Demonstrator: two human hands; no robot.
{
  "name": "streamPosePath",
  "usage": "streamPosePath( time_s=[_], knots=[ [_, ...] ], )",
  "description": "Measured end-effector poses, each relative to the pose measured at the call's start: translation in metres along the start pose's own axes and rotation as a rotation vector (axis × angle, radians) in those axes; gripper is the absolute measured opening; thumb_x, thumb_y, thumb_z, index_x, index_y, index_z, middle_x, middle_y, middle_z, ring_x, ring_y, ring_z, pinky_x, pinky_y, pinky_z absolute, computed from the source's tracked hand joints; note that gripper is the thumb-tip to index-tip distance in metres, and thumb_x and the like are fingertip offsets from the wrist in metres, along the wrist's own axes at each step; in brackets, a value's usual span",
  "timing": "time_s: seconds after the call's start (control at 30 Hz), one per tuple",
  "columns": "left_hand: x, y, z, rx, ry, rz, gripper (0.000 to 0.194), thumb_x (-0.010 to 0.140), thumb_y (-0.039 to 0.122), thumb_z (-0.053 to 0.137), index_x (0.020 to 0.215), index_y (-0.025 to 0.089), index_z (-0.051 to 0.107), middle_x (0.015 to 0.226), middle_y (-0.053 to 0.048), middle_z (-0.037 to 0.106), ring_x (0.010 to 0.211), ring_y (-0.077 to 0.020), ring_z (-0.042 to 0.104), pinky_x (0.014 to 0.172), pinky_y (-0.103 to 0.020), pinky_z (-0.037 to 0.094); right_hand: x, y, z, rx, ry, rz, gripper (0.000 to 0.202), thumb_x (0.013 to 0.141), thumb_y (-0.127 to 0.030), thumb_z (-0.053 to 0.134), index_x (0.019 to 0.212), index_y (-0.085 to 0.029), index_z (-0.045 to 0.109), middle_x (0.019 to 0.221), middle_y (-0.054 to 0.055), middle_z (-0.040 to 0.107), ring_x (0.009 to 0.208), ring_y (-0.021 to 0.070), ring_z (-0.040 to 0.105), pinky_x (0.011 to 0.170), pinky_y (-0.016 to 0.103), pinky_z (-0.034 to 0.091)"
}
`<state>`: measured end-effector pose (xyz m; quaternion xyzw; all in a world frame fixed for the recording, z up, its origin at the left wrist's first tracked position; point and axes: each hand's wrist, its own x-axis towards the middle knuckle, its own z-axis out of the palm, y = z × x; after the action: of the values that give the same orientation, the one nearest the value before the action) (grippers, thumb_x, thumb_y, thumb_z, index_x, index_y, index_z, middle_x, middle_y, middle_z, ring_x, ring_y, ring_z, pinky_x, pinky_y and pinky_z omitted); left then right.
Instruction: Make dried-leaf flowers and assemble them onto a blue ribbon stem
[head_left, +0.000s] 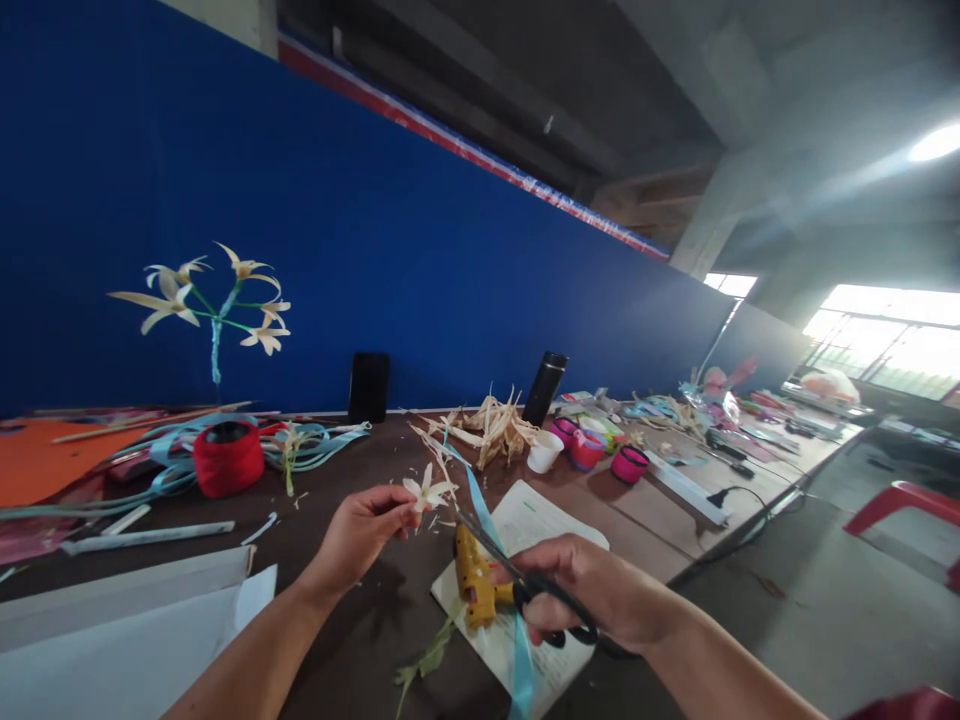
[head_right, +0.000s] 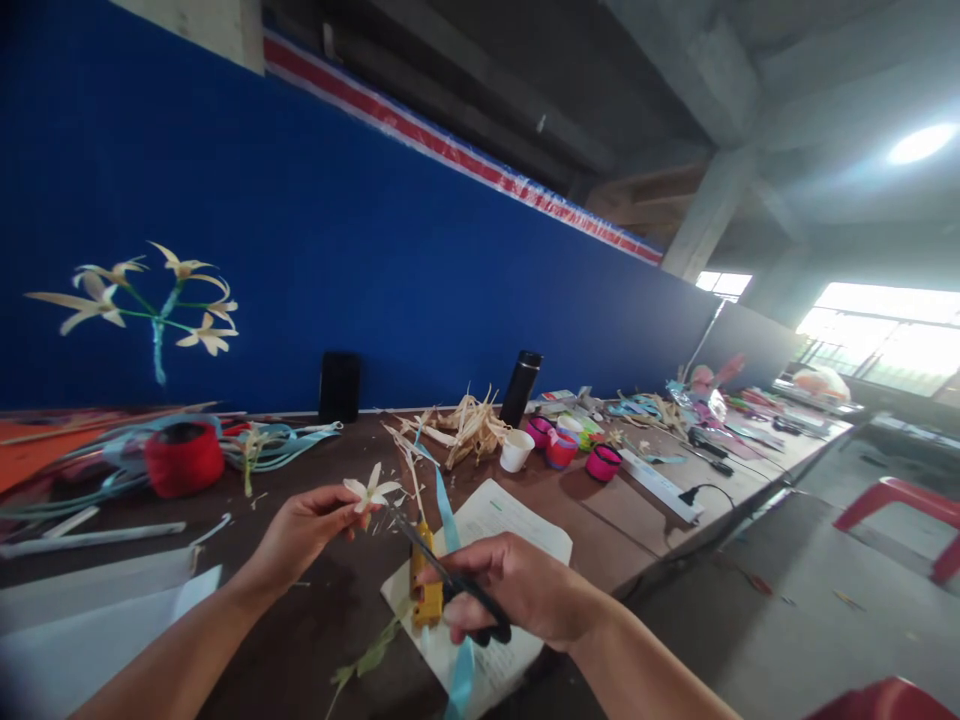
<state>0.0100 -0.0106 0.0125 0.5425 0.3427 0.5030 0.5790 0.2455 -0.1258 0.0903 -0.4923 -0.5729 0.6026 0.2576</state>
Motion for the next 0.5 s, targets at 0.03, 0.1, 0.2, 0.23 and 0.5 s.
streamPosePath(
  time_s=[0.03,0.1,0.2,0.23,0.5],
  knots=[
    [0.000,0.000,0.000,0.019,0.015,0.022,0.016,0.060,0.030,0.075,0.060,0.015,0.069,0.055,-0.001,0.063,0.050,-0.0099,0.050,0.049,-0.021,0.041,-0.002,0.000,-0.001,-0.027,-0.005,-0.004,0.042,0.071,-0.036,0.070,0.107,-0.015,0.067,0.066,0.003,0.060,0.054,0.0099,0.048,0.054,0.023,0.033],
    [0.000,0.000,-0.001,0.046,0.029,0.076,0.012,0.061,0.028,0.073,0.061,0.016,0.070,0.058,-0.001,0.063,0.051,-0.0103,0.050,0.051,-0.021,0.041,-0.005,0.001,-0.004,-0.074,-0.010,-0.004,0.041,0.072,-0.040,0.068,0.104,-0.015,0.069,0.061,0.001,0.055,0.052,0.0094,0.045,0.053,0.023,0.032],
    [0.000,0.000,-0.002,0.104,0.011,0.161,0.006,0.064,0.022,0.070,0.067,0.018,0.073,0.060,0.000,0.063,0.055,-0.0112,0.051,0.053,-0.020,0.041,-0.008,0.003,-0.010,-0.125,-0.001,0.022,0.040,0.072,-0.042,0.067,0.102,-0.016,0.070,0.057,-0.002,0.050,0.052,0.0089,0.042,0.052,0.022,0.031],
    [0.000,0.000,-0.003,0.134,0.004,0.181,0.007,0.064,0.021,0.069,0.068,0.019,0.074,0.061,0.000,0.064,0.056,-0.0116,0.052,0.054,-0.020,0.041,-0.008,0.004,-0.012,-0.145,0.004,0.028,0.039,0.072,-0.043,0.067,0.102,-0.017,0.071,0.058,-0.002,0.050,0.052,0.0087,0.042,0.053,0.022,0.032],
    [-0.006,0.005,-0.003,0.251,-0.075,0.284,0.011,0.067,0.017,0.065,0.073,0.019,0.075,0.078,-0.004,0.072,0.073,-0.0168,0.063,0.067,-0.023,0.048,-0.004,0.005,-0.020,-0.208,-0.041,0.008,0.049,0.073,-0.047,0.067,0.108,-0.013,0.068,0.063,0.000,0.055,0.056,0.0084,0.044,0.055,0.020,0.036]
  ],
)
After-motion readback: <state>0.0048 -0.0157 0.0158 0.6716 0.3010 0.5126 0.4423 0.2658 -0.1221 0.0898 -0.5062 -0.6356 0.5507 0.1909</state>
